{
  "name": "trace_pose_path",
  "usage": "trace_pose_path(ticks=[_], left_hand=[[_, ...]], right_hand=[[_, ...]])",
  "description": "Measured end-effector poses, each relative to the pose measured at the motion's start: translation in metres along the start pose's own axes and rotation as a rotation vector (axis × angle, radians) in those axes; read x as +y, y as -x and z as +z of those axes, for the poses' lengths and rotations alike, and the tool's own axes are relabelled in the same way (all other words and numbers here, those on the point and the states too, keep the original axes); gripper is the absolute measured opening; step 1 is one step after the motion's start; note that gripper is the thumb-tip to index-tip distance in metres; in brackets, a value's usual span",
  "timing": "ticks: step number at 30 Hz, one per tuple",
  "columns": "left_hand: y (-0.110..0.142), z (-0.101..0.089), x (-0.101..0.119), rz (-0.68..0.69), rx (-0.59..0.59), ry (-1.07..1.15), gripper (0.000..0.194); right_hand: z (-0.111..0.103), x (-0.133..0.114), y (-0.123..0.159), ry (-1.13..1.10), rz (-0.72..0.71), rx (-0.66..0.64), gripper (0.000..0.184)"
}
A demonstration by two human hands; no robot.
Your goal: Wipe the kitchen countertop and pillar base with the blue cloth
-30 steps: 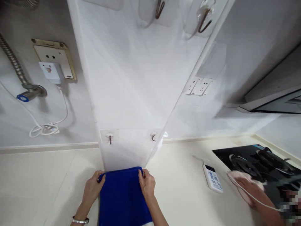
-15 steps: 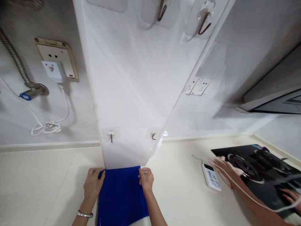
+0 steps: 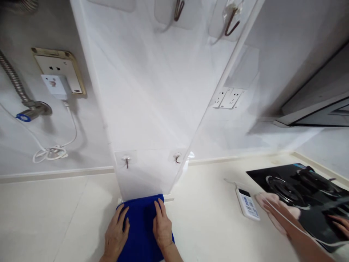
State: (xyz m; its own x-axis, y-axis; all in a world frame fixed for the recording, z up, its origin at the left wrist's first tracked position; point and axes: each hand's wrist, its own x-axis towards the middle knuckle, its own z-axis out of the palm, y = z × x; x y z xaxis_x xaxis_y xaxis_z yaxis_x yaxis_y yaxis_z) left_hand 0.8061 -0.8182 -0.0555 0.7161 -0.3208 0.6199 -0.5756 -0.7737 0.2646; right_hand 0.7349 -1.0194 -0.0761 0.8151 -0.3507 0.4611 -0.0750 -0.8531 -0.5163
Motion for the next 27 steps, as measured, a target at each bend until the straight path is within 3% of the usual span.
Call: trace_pose_path(ticks=[3, 8, 17, 27], left_hand=[[-0.002, 0.002, -0.004, 0.068, 0.011, -0.085, 0.037], [-0.007, 0.009, -0.005, 0.139, 0.038, -0.063, 0.038], [-0.02, 0.013, 0.004, 0.17, -0.021, -0.038, 0.05], [-0.021, 0.023, 0.042, 0.176, -0.104, -0.038, 0.068]], right_hand=[[0.002, -0.007, -0.006, 0.093, -0.055, -0.107, 0.072], [0.003, -0.014, -0.014, 0.254, 0.0, -0.224, 0.083], [-0.015, 0.013, -0.015, 0.356, -0.027, -0.25, 0.079], [-0.035, 0.047, -0.014, 0.317, -0.006, -0.157, 0.076]])
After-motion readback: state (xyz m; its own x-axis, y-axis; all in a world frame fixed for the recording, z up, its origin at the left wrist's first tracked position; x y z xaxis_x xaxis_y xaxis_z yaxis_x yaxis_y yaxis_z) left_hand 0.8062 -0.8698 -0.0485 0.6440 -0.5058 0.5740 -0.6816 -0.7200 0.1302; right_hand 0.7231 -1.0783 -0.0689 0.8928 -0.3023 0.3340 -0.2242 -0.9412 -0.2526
